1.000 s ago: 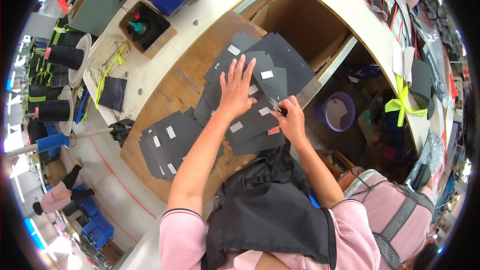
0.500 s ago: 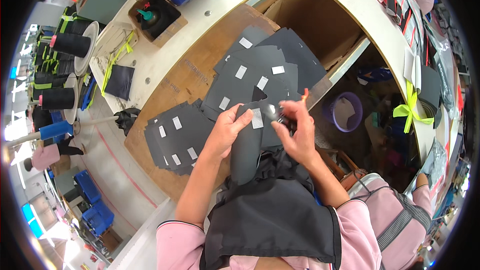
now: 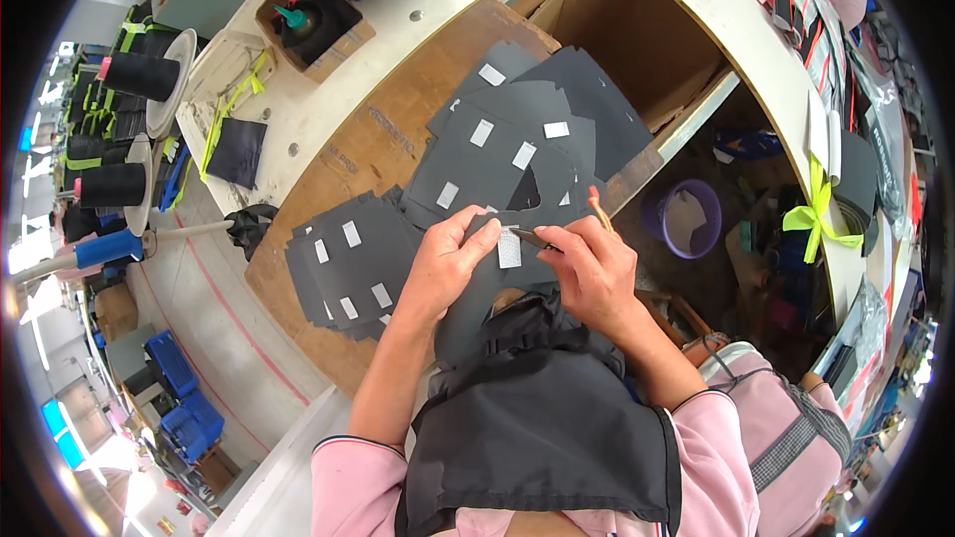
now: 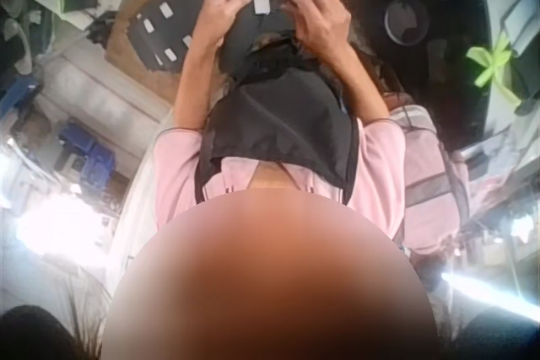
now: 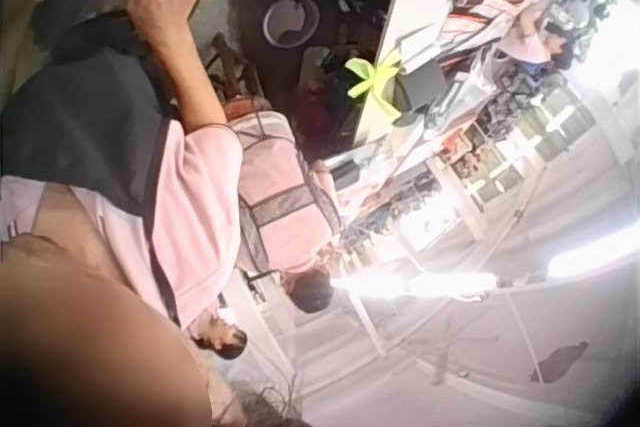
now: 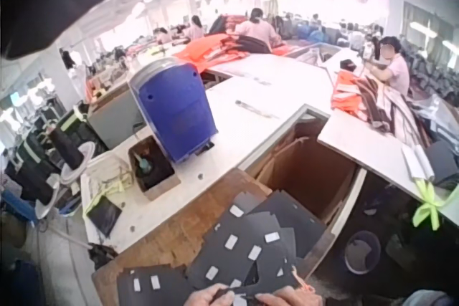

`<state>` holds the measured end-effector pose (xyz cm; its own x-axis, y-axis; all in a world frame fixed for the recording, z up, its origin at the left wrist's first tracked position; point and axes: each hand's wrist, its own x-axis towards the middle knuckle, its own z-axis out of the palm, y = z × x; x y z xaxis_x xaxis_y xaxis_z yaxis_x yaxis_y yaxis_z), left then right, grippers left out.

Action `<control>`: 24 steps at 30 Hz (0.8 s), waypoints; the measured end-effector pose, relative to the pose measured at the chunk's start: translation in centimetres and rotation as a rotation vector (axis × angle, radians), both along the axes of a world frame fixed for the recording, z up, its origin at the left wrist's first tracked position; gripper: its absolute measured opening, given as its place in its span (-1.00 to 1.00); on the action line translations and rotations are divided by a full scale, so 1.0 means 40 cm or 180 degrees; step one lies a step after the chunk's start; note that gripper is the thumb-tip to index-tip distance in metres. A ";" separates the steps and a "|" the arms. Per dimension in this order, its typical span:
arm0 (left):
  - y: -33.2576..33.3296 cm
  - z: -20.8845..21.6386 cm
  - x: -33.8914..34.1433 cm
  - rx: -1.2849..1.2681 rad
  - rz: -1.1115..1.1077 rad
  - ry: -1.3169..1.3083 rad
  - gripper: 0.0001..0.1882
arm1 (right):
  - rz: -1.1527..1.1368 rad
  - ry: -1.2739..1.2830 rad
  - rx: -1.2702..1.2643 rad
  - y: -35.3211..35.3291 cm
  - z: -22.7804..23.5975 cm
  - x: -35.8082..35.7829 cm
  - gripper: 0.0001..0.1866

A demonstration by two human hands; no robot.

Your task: Clean fabric pieces by removing excess threads or markers.

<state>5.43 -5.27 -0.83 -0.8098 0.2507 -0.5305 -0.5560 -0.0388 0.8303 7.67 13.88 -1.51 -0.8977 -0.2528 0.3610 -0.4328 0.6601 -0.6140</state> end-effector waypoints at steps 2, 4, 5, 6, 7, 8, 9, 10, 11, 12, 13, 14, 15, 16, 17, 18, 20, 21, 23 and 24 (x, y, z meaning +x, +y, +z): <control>-0.003 0.000 0.002 -0.0147 -0.0096 0.0066 -0.78 | 0.0011 0.0152 -0.0142 0.000 -0.020 -0.002 -0.68; -0.003 -0.003 0.005 -0.0185 -0.0069 0.0006 -0.79 | 0.0034 0.0314 -0.0290 0.001 -0.021 0.001 -0.69; 0.000 0.001 0.004 -0.0186 -0.0059 0.0006 -0.79 | -0.0014 0.0220 -0.0400 0.004 -0.012 0.012 -0.69; 0.003 0.010 0.003 -0.0114 -0.0026 0.0019 -0.79 | -0.0063 0.0126 -0.0509 0.005 -0.006 0.017 -0.70; 0.005 0.017 0.001 -0.0041 0.0005 0.0032 -0.79 | -0.0054 0.0126 -0.0509 0.003 -0.006 0.013 -0.70; 0.005 0.023 0.000 -0.0037 0.0001 0.0032 -0.79 | -0.0023 0.0108 -0.0450 0.003 -0.006 0.010 -0.70; 0.005 0.029 -0.001 -0.0059 -0.0057 0.0032 -0.79 | 0.0006 0.0091 -0.0391 0.004 -0.005 0.008 -0.69; 0.005 0.031 -0.002 -0.0080 -0.0117 0.0032 -0.79 | 0.0000 0.0091 -0.0387 0.005 0.000 0.007 -0.69; 0.001 0.028 0.000 -0.0083 -0.0114 0.0035 -0.79 | 0.0038 0.0032 -0.0290 0.004 0.006 0.006 -0.68; -0.004 0.020 0.003 -0.0073 -0.0125 -0.0046 -0.79 | 0.0075 -0.0028 -0.0192 0.003 0.010 0.006 -0.67; -0.007 0.016 0.005 -0.0063 -0.0137 -0.0126 -0.78 | 0.0077 -0.0025 -0.0195 0.002 0.010 0.009 -0.67; -0.007 0.017 0.006 -0.0065 -0.0132 -0.0121 -0.78 | 0.0034 0.0003 -0.0277 0.003 0.009 0.013 -0.67; -0.006 0.019 0.007 -0.0077 -0.0096 -0.0106 -0.78 | -0.0008 0.0030 -0.0360 0.003 0.008 0.015 -0.68; -0.006 0.021 0.007 -0.0089 -0.0059 -0.0092 -0.78 | -0.0002 0.0035 -0.0363 0.001 0.008 0.013 -0.68; -0.006 0.020 0.008 -0.0088 -0.0056 -0.0090 -0.78 | 0.0039 0.0038 -0.0342 0.002 0.011 0.014 -0.68; -0.008 0.019 0.009 -0.0123 -0.0077 -0.0054 -0.78 | 0.0081 0.0041 -0.0323 0.001 0.013 0.014 -0.67; -0.010 0.016 0.010 -0.0156 -0.0102 -0.0016 -0.77 | 0.0103 0.0065 -0.0241 -0.005 0.014 0.014 -0.67; -0.010 0.014 0.011 -0.0181 -0.0075 -0.0002 -0.76 | 0.0121 0.0088 -0.0161 -0.007 0.013 0.014 -0.67; -0.010 0.015 0.012 -0.0207 -0.0048 0.0014 -0.76 | 0.0133 0.0110 -0.0154 -0.008 0.010 0.017 -0.67; -0.009 0.016 0.013 -0.0228 -0.0044 0.0035 -0.75 | 0.0148 0.0130 -0.0148 -0.009 0.008 0.018 -0.67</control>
<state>5.94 -5.64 -0.17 -0.8124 0.2235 -0.5385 -0.5468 0.0285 0.8368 8.40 13.51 -1.18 -0.8696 -0.2760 0.4093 -0.4876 0.6099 -0.6247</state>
